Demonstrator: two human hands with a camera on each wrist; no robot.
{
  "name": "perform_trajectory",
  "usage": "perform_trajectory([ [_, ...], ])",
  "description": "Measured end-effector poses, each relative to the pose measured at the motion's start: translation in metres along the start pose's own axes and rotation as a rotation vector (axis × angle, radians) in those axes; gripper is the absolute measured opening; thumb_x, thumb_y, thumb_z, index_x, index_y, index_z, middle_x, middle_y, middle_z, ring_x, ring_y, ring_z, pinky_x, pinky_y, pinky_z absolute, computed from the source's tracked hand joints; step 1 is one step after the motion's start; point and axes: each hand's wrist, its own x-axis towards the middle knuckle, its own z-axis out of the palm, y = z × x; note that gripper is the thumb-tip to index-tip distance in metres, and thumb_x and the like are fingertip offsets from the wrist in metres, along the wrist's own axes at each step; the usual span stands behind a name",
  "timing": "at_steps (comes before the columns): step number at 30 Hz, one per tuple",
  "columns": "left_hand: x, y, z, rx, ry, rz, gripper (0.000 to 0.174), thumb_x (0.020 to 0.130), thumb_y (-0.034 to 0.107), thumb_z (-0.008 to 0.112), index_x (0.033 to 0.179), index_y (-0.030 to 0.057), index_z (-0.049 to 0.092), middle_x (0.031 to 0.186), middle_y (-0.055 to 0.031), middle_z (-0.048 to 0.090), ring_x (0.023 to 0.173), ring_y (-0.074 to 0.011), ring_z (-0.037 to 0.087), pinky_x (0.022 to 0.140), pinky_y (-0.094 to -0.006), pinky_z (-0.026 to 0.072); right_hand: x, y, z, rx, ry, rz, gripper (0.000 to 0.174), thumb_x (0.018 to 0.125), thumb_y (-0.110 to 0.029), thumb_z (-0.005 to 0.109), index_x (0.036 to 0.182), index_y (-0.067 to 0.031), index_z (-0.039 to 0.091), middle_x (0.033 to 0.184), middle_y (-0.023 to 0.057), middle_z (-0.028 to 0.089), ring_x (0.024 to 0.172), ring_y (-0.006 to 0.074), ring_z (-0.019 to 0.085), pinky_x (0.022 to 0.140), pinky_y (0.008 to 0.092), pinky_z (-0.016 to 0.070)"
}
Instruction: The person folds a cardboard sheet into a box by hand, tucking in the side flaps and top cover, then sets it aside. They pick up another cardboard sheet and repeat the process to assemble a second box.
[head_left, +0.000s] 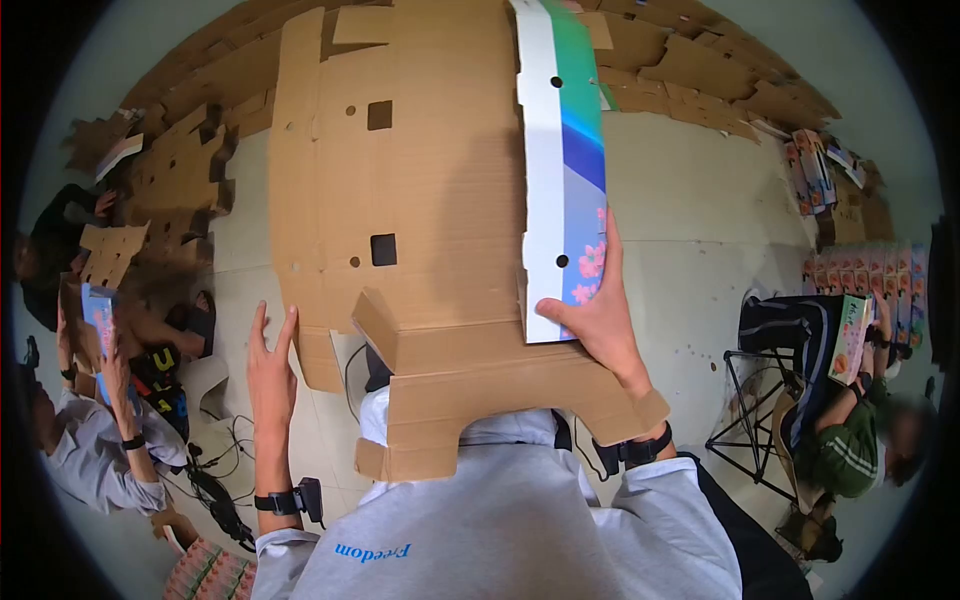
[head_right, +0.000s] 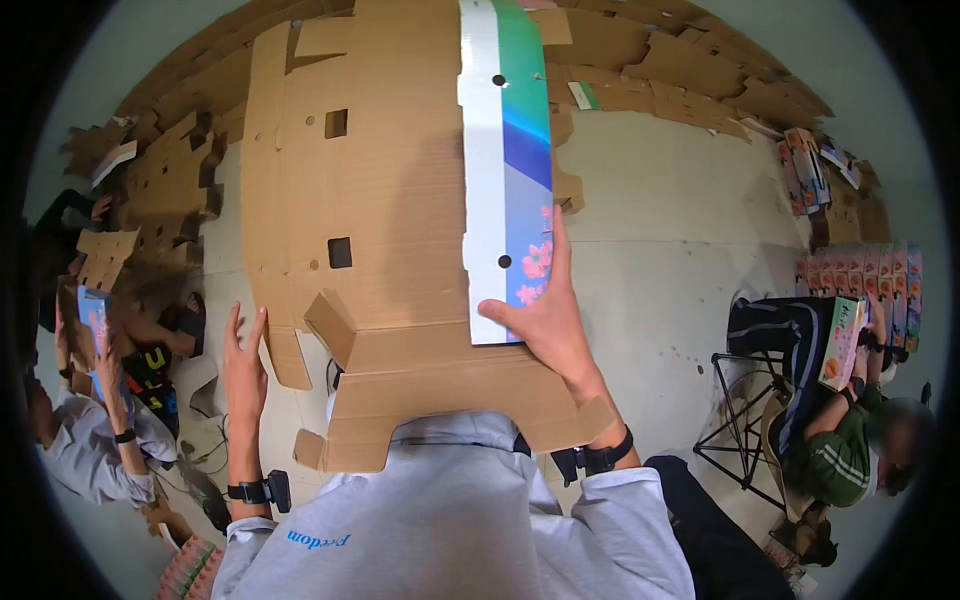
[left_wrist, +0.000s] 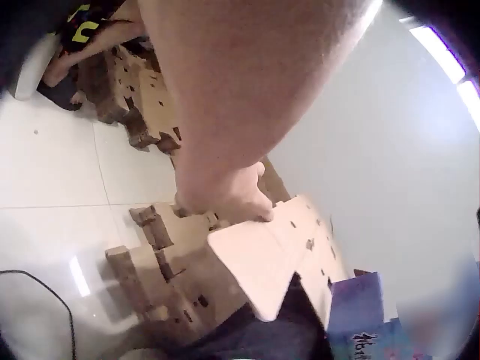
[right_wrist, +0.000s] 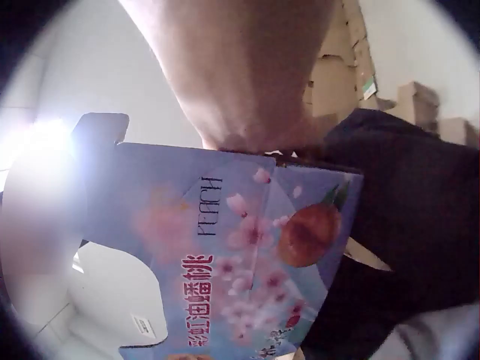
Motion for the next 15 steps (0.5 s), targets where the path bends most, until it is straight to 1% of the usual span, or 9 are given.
perform_trajectory([
  [3, -0.015, -0.030, 0.025, 0.080, 0.089, 0.076, 0.092, 0.086, -0.004, 0.076, 0.167, 0.0235, 0.039, 0.172, -0.0221, 0.030, 0.142, -0.0426, 0.052, 0.116, -0.0516, 0.0476, 0.000, 0.006, -0.006, 0.025, -0.023, 0.008, 0.130, 0.072, -0.001, 0.093, 0.172, -0.0048, 0.009, 0.174, 0.0160, 0.026, 0.155, 0.0277, 0.035, 0.125, 0.0400, 0.0355],
  [4, -0.015, -0.028, 0.031, -0.012, 0.150, 0.094, 0.093, 0.087, -0.003, 0.075, 0.168, 0.0189, 0.035, 0.171, -0.0220, 0.031, 0.142, -0.0425, 0.052, 0.115, -0.0512, 0.0480, 0.002, 0.006, -0.008, 0.011, -0.027, 0.003, 0.130, 0.073, -0.001, 0.093, 0.172, -0.0047, 0.009, 0.173, 0.0160, 0.026, 0.155, 0.0276, 0.036, 0.125, 0.0398, 0.0356],
  [5, -0.019, -0.026, 0.032, -0.110, 0.174, 0.112, 0.093, 0.087, -0.001, 0.076, 0.168, 0.0172, 0.035, 0.170, -0.0220, 0.033, 0.142, -0.0421, 0.052, 0.115, -0.0500, 0.0480, 0.003, 0.005, -0.009, -0.007, -0.029, -0.001, 0.130, 0.073, -0.001, 0.093, 0.172, -0.0046, 0.009, 0.173, 0.0160, 0.027, 0.155, 0.0274, 0.036, 0.125, 0.0397, 0.0356],
  [6, -0.018, -0.013, 0.029, -0.212, 0.200, 0.132, 0.093, 0.086, 0.001, 0.077, 0.168, 0.0155, 0.035, 0.168, -0.0219, 0.035, 0.142, -0.0417, 0.052, 0.115, -0.0488, 0.0480, 0.003, -0.002, -0.010, -0.052, -0.039, 0.014, 0.130, 0.074, -0.004, 0.094, 0.172, -0.0048, 0.009, 0.173, 0.0149, 0.027, 0.155, 0.0277, 0.036, 0.125, 0.0403, 0.0357],
  [7, -0.017, -0.006, 0.025, -0.318, 0.227, 0.152, 0.093, 0.086, 0.003, 0.078, 0.168, 0.0137, 0.035, 0.167, -0.0219, 0.037, 0.141, -0.0412, 0.052, 0.116, -0.0476, 0.0479, 0.002, -0.001, -0.009, -0.020, -0.037, 0.025, 0.130, 0.074, -0.004, 0.094, 0.172, -0.0050, 0.010, 0.173, 0.0147, 0.027, 0.155, 0.0278, 0.036, 0.125, 0.0407, 0.0357],
  [10, -0.016, -0.010, 0.010, -0.511, 0.102, 0.108, 0.091, 0.089, 0.005, 0.077, 0.168, 0.0116, 0.033, 0.162, -0.0214, 0.043, 0.144, -0.0375, 0.051, 0.116, -0.0459, 0.0477, 0.003, -0.001, -0.008, 0.042, -0.035, 0.027, 0.129, 0.075, -0.006, 0.094, 0.173, -0.0058, 0.010, 0.173, 0.0144, 0.028, 0.155, 0.0281, 0.037, 0.125, 0.0416, 0.0358],
  [13, -0.013, -0.011, 0.010, -0.964, 0.029, -0.116, 0.090, 0.087, 0.007, 0.079, 0.167, 0.0089, 0.036, 0.160, -0.0227, 0.045, 0.143, -0.0327, 0.052, 0.114, -0.0423, 0.0481, 0.002, 0.002, -0.006, 0.057, -0.034, -0.003, 0.128, 0.076, -0.006, 0.093, 0.173, -0.0065, 0.010, 0.173, 0.0146, 0.027, 0.155, 0.0285, 0.036, 0.125, 0.0422, 0.0358],
  [14, -0.015, -0.008, 0.007, -0.893, 0.115, -0.155, 0.088, 0.087, 0.007, 0.079, 0.166, 0.0084, 0.038, 0.156, -0.0229, 0.049, 0.138, -0.0322, 0.056, 0.110, -0.0414, 0.0504, 0.002, 0.003, -0.006, 0.053, -0.034, -0.005, 0.128, 0.076, -0.006, 0.093, 0.173, -0.0066, 0.010, 0.173, 0.0148, 0.027, 0.156, 0.0286, 0.035, 0.125, 0.0422, 0.0358],
  [15, -0.016, 0.010, -0.009, -0.823, 0.197, -0.193, 0.087, 0.087, 0.007, 0.079, 0.164, 0.0079, 0.040, 0.153, -0.0230, 0.052, 0.134, -0.0316, 0.060, 0.106, -0.0405, 0.0528, 0.001, 0.003, -0.007, 0.046, -0.034, -0.005, 0.127, 0.076, -0.006, 0.093, 0.173, -0.0068, 0.011, 0.173, 0.0149, 0.026, 0.156, 0.0287, 0.035, 0.125, 0.0423, 0.0358],
])
